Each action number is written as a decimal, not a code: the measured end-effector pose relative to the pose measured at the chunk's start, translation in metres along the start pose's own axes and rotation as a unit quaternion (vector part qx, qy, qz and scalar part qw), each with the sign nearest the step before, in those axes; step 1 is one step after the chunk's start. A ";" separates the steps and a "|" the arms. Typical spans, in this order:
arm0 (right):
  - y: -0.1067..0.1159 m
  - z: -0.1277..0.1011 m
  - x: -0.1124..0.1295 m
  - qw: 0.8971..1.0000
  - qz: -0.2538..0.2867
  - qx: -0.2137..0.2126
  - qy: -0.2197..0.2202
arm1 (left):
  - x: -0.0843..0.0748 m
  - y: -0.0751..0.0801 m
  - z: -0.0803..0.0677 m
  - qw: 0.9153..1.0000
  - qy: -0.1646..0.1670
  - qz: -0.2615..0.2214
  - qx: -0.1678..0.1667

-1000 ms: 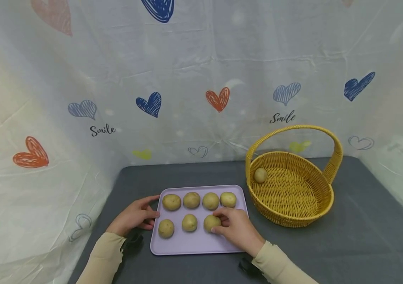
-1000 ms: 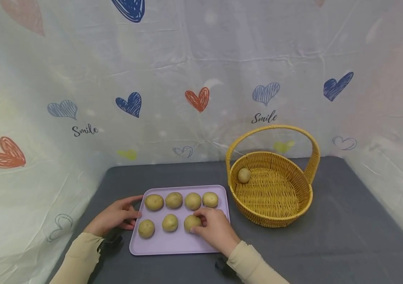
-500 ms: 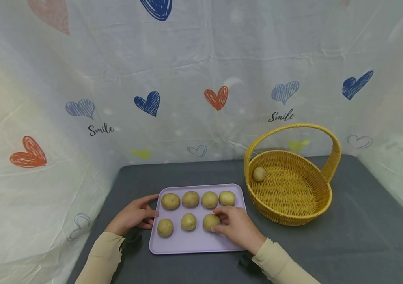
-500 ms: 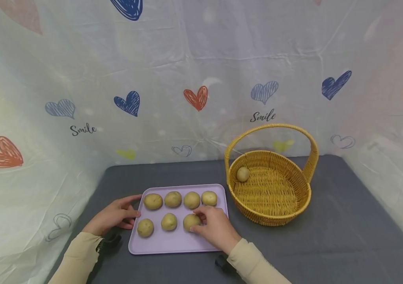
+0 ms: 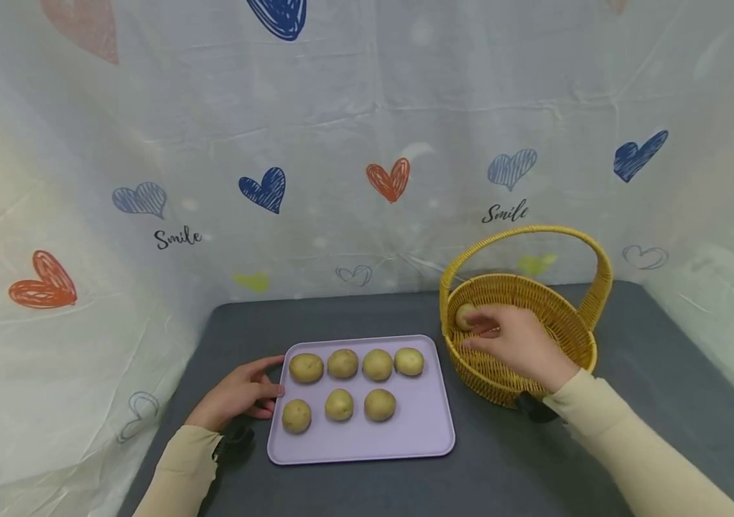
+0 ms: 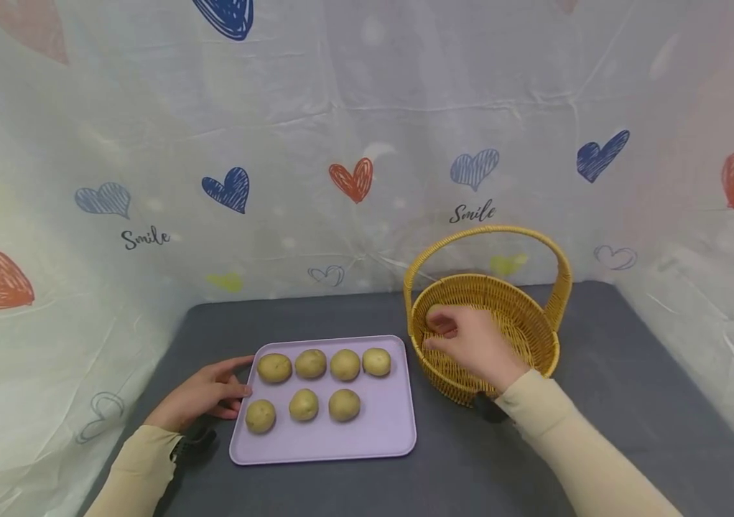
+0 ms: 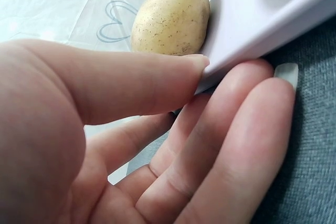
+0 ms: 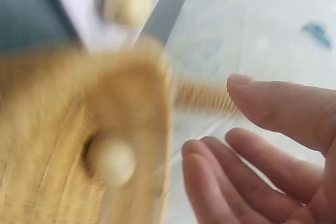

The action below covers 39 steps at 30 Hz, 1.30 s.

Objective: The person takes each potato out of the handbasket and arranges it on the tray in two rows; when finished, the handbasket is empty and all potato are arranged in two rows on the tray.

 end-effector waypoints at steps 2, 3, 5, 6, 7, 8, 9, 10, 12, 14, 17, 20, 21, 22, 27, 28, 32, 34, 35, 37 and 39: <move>0.011 0.010 -0.016 1.000 -0.014 0.004 -0.009 | 0.000 0.000 0.000 1.000 -0.002 0.002 0.001; 0.014 0.014 -0.025 1.000 -0.021 0.007 -0.014 | -0.001 0.000 0.001 1.000 0.000 0.001 0.000; 0.016 0.023 -0.040 0.999 -0.030 0.015 -0.022 | -0.001 -0.001 0.000 1.000 0.001 0.001 -0.002; 0.015 0.027 -0.047 0.999 -0.031 0.020 -0.026 | -0.001 -0.001 0.000 1.000 0.001 0.002 -0.002; 0.015 0.031 -0.052 0.999 -0.031 0.025 -0.030 | -0.001 -0.001 0.000 1.000 0.001 0.003 -0.003; 0.014 0.034 -0.056 0.999 -0.030 0.029 -0.032 | -0.001 -0.001 -0.001 1.000 0.002 0.004 -0.003; 0.013 0.037 -0.060 0.999 -0.029 0.033 -0.033 | -0.002 -0.001 -0.001 1.000 0.006 0.000 -0.006; 0.011 0.041 -0.062 0.998 -0.026 0.036 -0.033 | -0.002 0.000 -0.002 1.000 0.006 0.001 -0.006; 0.008 0.047 -0.065 0.999 -0.019 0.038 -0.032 | -0.001 0.000 -0.002 1.000 0.006 0.001 -0.007; 0.004 0.051 -0.067 0.999 -0.014 0.040 -0.032 | -0.001 0.001 -0.003 1.000 0.006 0.001 -0.006; -0.002 0.056 -0.071 0.998 -0.007 0.042 -0.039 | -0.001 0.000 -0.002 1.000 0.002 -0.002 0.000; -0.007 0.060 -0.076 0.998 -0.008 0.041 -0.044 | -0.001 0.000 -0.001 1.000 -0.002 -0.007 0.007; -0.008 0.061 -0.076 0.998 -0.009 0.040 -0.044 | 0.000 0.000 -0.001 1.000 -0.003 -0.008 0.008; -0.009 0.063 -0.077 0.998 -0.010 0.039 -0.044 | 0.000 0.000 -0.001 1.000 -0.004 -0.008 0.008; -0.012 0.068 -0.079 0.998 -0.015 0.040 -0.041 | 0.000 0.001 -0.001 1.000 -0.001 -0.009 0.009; -0.012 0.069 -0.079 0.998 -0.016 0.040 -0.039 | 0.000 0.001 -0.001 1.000 0.000 -0.008 0.009; -0.015 0.071 -0.081 0.998 -0.022 0.044 -0.038 | 0.000 0.001 -0.001 1.000 0.003 -0.009 0.007; -0.016 0.072 -0.082 0.998 -0.026 0.045 -0.035 | 0.000 0.001 -0.001 1.000 0.004 -0.009 0.005; -0.017 0.073 -0.082 0.998 -0.027 0.045 -0.034 | 0.000 0.001 -0.001 1.000 0.004 -0.008 0.005; -0.017 0.074 -0.083 0.998 -0.031 0.043 -0.031 | 0.000 0.001 -0.002 1.000 0.003 -0.008 0.004; -0.018 0.075 -0.083 0.998 -0.034 0.043 -0.030 | 0.000 0.001 -0.001 1.000 0.003 -0.009 0.004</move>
Point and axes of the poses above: each hand's wrist, its own z-axis towards the middle knuckle, its own y-axis out of the back of the hand, x = y × z, the point moved 5 cm from there along z, towards the middle knuckle, and after that the axes turned 1 degree about -x, right-handed, at the moved point
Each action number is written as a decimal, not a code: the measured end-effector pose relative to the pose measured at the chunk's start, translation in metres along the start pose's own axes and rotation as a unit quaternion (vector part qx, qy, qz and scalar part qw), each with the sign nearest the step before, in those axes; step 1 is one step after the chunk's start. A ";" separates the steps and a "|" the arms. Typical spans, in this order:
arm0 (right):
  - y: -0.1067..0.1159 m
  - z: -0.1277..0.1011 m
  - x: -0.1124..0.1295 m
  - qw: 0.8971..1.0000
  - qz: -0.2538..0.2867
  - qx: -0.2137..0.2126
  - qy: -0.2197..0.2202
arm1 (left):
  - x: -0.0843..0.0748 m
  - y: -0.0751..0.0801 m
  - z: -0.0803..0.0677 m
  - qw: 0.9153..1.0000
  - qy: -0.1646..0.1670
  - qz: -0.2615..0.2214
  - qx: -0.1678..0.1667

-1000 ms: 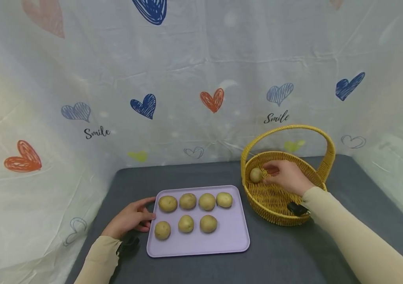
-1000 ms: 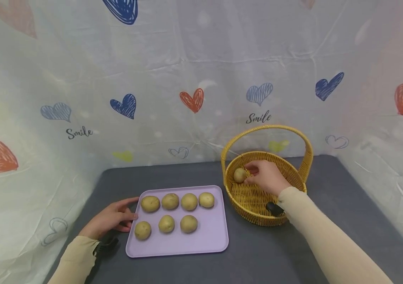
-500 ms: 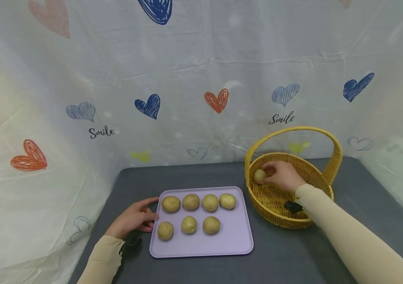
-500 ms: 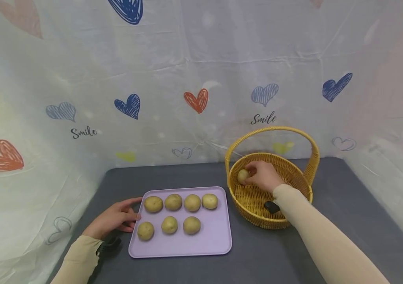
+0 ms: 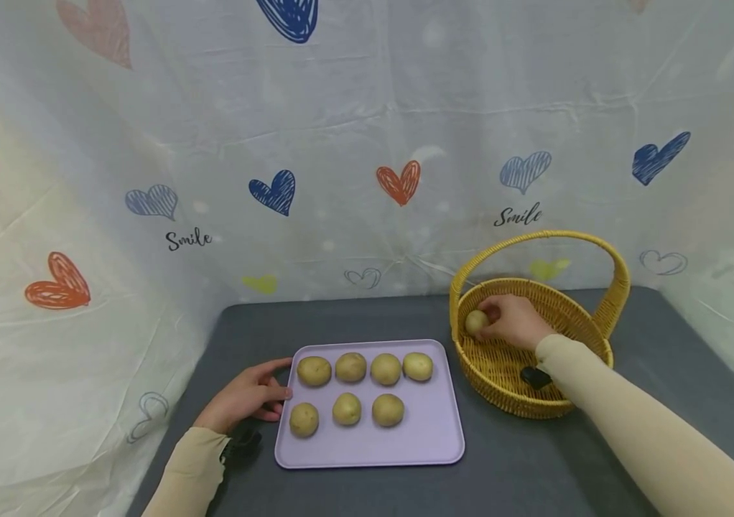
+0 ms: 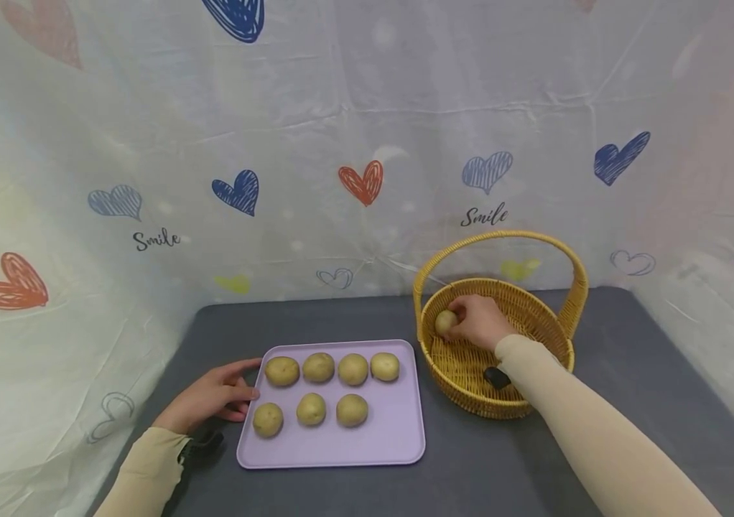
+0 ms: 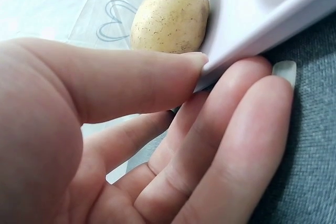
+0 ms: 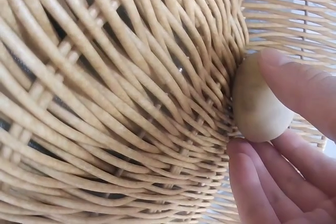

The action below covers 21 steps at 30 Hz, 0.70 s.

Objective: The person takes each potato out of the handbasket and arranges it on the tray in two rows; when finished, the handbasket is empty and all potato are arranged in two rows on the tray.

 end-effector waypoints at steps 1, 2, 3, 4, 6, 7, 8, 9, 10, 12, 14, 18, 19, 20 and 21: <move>0.000 0.000 0.000 1.000 -0.001 0.000 -0.001 | 0.000 0.000 0.000 1.000 0.001 -0.001 0.000; 0.000 0.000 -0.001 1.000 -0.003 0.000 -0.001 | 0.000 0.000 0.001 1.000 0.001 -0.002 0.000; 0.000 0.001 -0.001 1.000 -0.005 0.001 -0.002 | 0.000 -0.001 0.001 1.000 0.001 -0.002 0.001; 0.000 0.001 -0.002 1.000 -0.006 0.000 -0.003 | 0.000 -0.001 0.001 1.000 0.000 -0.002 0.001; -0.001 0.002 -0.002 1.000 -0.009 -0.001 0.000 | 0.000 -0.001 0.001 1.000 -0.001 -0.001 0.001; -0.001 0.003 -0.003 1.000 -0.010 -0.001 0.001 | 0.000 -0.001 0.001 1.000 -0.001 0.000 0.000; -0.002 0.003 -0.003 1.000 -0.011 -0.002 0.002 | 0.000 -0.001 0.001 1.000 -0.002 0.001 0.000; -0.001 0.003 -0.003 1.000 -0.012 -0.003 0.003 | 0.000 -0.001 0.001 1.000 -0.002 0.001 0.000; -0.001 0.004 -0.003 1.000 -0.013 -0.003 0.005 | 0.000 -0.001 0.001 1.000 -0.003 0.000 0.000; 0.001 0.003 -0.002 1.000 -0.016 -0.002 0.008 | 0.000 -0.001 0.001 1.000 -0.003 0.000 0.000; 0.004 0.001 0.000 1.000 -0.017 -0.003 0.009 | 0.000 -0.001 0.002 1.000 -0.003 -0.001 0.001; 0.015 -0.007 0.007 1.000 -0.015 -0.004 0.009 | 0.001 -0.001 0.002 1.000 -0.003 -0.004 0.003; 0.019 -0.010 0.009 1.000 -0.012 -0.005 0.010 | 0.002 0.000 0.002 1.000 -0.002 -0.004 0.003; 0.022 -0.013 0.013 1.000 -0.010 -0.005 0.011 | 0.002 0.000 0.002 1.000 -0.001 -0.004 0.003; 0.025 -0.015 0.016 1.000 -0.009 -0.006 0.011 | 0.002 0.000 0.002 1.000 -0.001 -0.004 0.003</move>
Point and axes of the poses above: each hand's wrist, its own z-axis towards the middle knuckle, its own y-axis out of the back of the hand, x = y × z, the point moved 5 cm from there along z, towards the middle knuckle, and after that the axes turned 1 degree about -x, right-handed, at the moved point
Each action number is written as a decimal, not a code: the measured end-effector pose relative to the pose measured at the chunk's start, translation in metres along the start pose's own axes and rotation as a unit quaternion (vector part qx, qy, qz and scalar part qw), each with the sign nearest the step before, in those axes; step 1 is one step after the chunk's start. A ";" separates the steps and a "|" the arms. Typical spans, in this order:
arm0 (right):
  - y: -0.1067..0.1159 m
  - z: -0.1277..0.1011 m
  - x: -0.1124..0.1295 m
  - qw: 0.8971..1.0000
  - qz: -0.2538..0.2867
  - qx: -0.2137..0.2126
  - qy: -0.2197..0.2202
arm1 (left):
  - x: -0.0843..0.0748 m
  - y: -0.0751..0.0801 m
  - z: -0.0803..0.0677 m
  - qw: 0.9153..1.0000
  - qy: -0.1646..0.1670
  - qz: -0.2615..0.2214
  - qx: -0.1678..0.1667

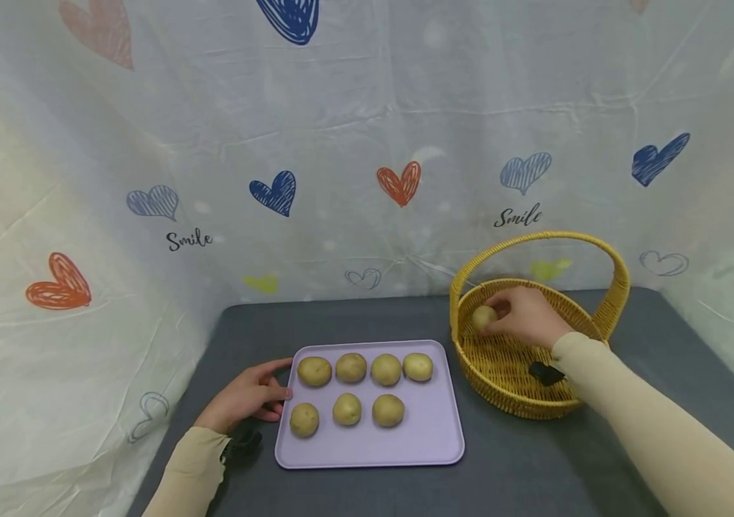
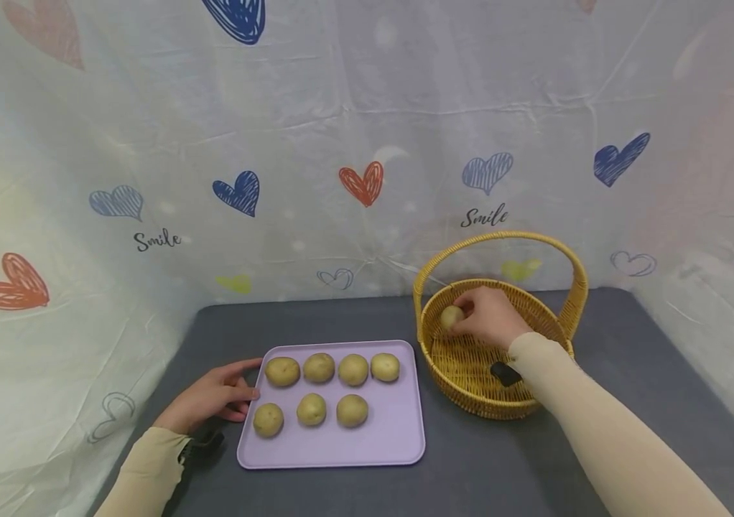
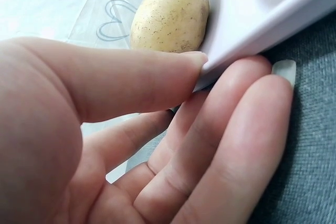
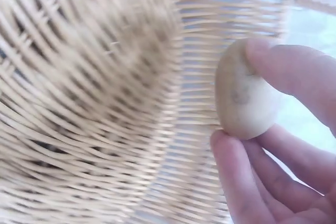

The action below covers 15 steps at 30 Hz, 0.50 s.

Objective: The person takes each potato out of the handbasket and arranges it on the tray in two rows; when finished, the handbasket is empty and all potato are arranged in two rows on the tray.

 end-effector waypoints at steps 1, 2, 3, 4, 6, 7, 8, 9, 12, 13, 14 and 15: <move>0.003 -0.003 0.004 1.000 0.001 -0.001 0.001 | 0.000 0.000 0.000 1.000 0.000 0.000 -0.001; 0.005 -0.007 0.007 1.000 0.002 -0.002 0.000 | 0.000 0.001 0.000 1.000 -0.001 0.001 -0.002; 0.008 -0.010 0.012 1.000 0.001 -0.003 0.002 | 0.000 0.001 0.000 1.000 -0.001 0.001 -0.002; 0.009 -0.014 0.016 1.000 -0.001 -0.005 0.005 | 0.000 0.001 -0.001 1.000 -0.001 0.002 -0.002; 0.011 -0.023 0.026 1.000 -0.002 -0.010 0.011 | 0.000 0.001 -0.001 1.000 -0.003 0.003 -0.001; 0.011 -0.028 0.031 1.000 -0.003 -0.013 0.014 | 0.000 0.001 -0.001 1.000 -0.002 0.002 -0.002; 0.011 -0.033 0.036 1.000 -0.004 -0.018 0.019 | -0.001 0.000 -0.001 1.000 -0.001 0.001 -0.002; 0.010 -0.039 0.041 0.999 -0.003 -0.023 0.023 | -0.001 0.000 -0.001 1.000 0.000 0.001 -0.002; 0.004 -0.054 0.057 0.999 0.007 -0.036 0.031 | -0.001 -0.001 -0.001 1.000 0.000 0.004 -0.002; 0.001 -0.059 0.062 0.999 0.011 -0.038 0.034 | -0.001 -0.001 -0.001 1.000 0.000 0.005 -0.003; -0.002 -0.063 0.067 0.998 0.018 -0.038 0.037 | -0.002 -0.001 -0.002 1.000 0.001 0.005 -0.003; -0.006 -0.067 0.071 0.998 0.023 -0.036 0.040 | -0.002 -0.001 -0.001 1.000 0.000 0.006 -0.004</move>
Point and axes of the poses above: each hand's wrist, its own z-axis towards the middle knuckle, its own y-axis out of the back of the hand, x = y × z, the point moved 5 cm from there along z, towards the middle knuckle, and after that the axes turned 1 degree about -x, right-handed, at the moved point
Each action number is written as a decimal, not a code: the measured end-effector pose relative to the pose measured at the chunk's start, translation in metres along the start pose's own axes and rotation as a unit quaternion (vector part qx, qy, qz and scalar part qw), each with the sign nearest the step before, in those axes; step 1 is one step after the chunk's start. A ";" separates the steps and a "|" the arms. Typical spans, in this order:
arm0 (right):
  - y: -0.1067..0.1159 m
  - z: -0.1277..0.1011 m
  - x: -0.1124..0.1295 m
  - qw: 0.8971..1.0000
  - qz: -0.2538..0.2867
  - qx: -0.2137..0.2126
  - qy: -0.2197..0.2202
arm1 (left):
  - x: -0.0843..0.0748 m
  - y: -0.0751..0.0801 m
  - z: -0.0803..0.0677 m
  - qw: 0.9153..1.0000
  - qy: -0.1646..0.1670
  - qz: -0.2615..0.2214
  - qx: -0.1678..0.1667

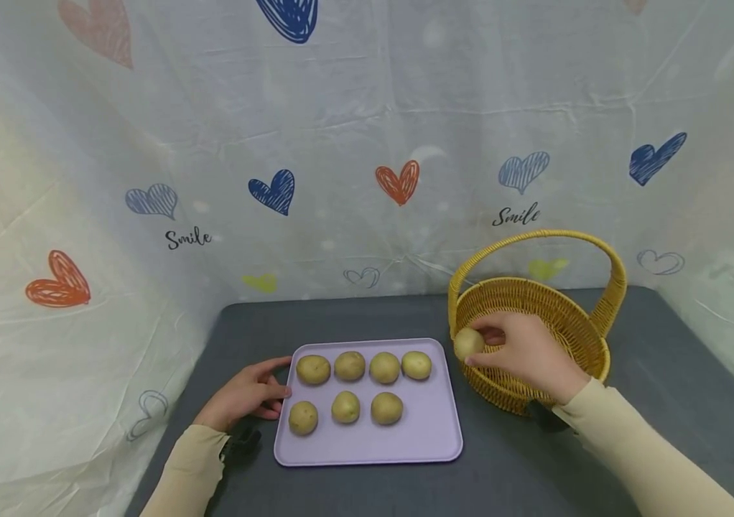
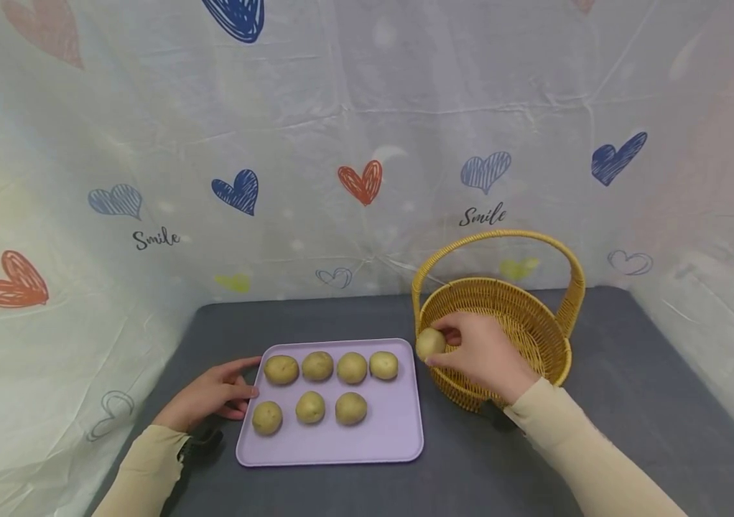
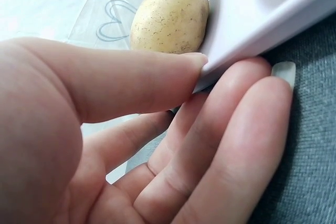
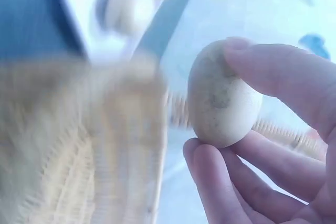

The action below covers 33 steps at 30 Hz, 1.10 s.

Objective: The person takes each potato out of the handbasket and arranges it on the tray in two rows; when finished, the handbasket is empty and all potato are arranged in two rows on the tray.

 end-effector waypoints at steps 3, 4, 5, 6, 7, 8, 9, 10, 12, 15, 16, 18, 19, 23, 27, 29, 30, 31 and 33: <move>-0.015 -0.009 0.012 1.000 0.016 0.015 0.007 | -0.001 0.001 0.000 1.000 0.002 0.000 -0.006; -0.021 -0.011 0.016 0.999 0.021 0.023 0.009 | -0.001 0.001 0.000 1.000 0.002 0.001 -0.007; -0.027 -0.013 0.018 0.999 0.023 0.029 0.011 | -0.001 0.001 0.000 1.000 0.004 0.002 -0.009; -0.033 -0.015 0.020 0.999 0.023 0.033 0.014 | -0.002 0.000 0.000 1.000 0.003 0.003 -0.010; -0.039 -0.016 0.021 0.999 0.024 0.037 0.015 | -0.002 0.000 0.000 1.000 0.004 0.004 -0.012; -0.045 -0.017 0.022 0.999 0.025 0.040 0.017 | -0.002 -0.001 0.000 1.000 0.006 0.004 -0.013; -0.051 -0.018 0.022 0.999 0.024 0.042 0.020 | -0.002 -0.001 0.000 1.000 0.008 0.004 -0.015; -0.057 -0.019 0.021 0.999 0.016 0.042 0.026 | -0.003 -0.001 0.001 1.000 0.008 0.004 -0.015; -0.068 -0.020 0.020 0.998 0.004 0.040 0.042 | -0.004 -0.002 0.002 1.000 0.006 0.005 -0.016; -0.081 -0.021 0.017 0.997 -0.020 0.038 0.063 | -0.004 -0.003 0.004 1.000 0.002 0.005 -0.015; -0.084 -0.021 0.016 0.997 -0.027 0.036 0.068 | -0.005 -0.004 0.005 1.000 0.000 0.003 -0.013; -0.089 -0.022 0.015 0.996 -0.034 0.035 0.068 | -0.005 -0.005 0.006 1.000 -0.005 0.004 -0.007; -0.091 -0.022 0.014 0.996 -0.037 0.035 0.068 | -0.004 -0.006 0.007 1.000 -0.004 0.004 -0.004; -0.096 -0.022 0.015 0.996 -0.037 0.032 0.072 | -0.003 -0.007 0.007 1.000 -0.004 0.008 -0.005; -0.099 -0.021 0.017 0.996 -0.037 0.031 0.081 | -0.004 -0.005 0.004 1.000 0.001 0.001 -0.012; -0.100 -0.021 0.016 0.996 -0.035 0.036 0.080 | -0.004 -0.005 0.004 1.000 0.001 -0.002 -0.010; -0.100 -0.021 0.016 0.996 -0.034 0.038 0.077 | -0.005 -0.006 0.003 1.000 -0.001 -0.001 -0.009; -0.101 -0.021 0.015 0.996 -0.034 0.040 0.073 | -0.005 -0.007 0.003 1.000 -0.002 -0.002 -0.007; -0.102 -0.021 0.014 0.996 -0.032 0.045 0.064 | -0.006 -0.008 0.003 1.000 -0.003 -0.003 -0.005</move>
Point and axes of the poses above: each hand's wrist, its own z-axis towards the middle knuckle, its own y-axis out of the back of the hand, x = y × z, the point moved 5 cm from there along z, towards the middle knuckle, and after that the axes turned 1 degree about -x, right-handed, at the moved point
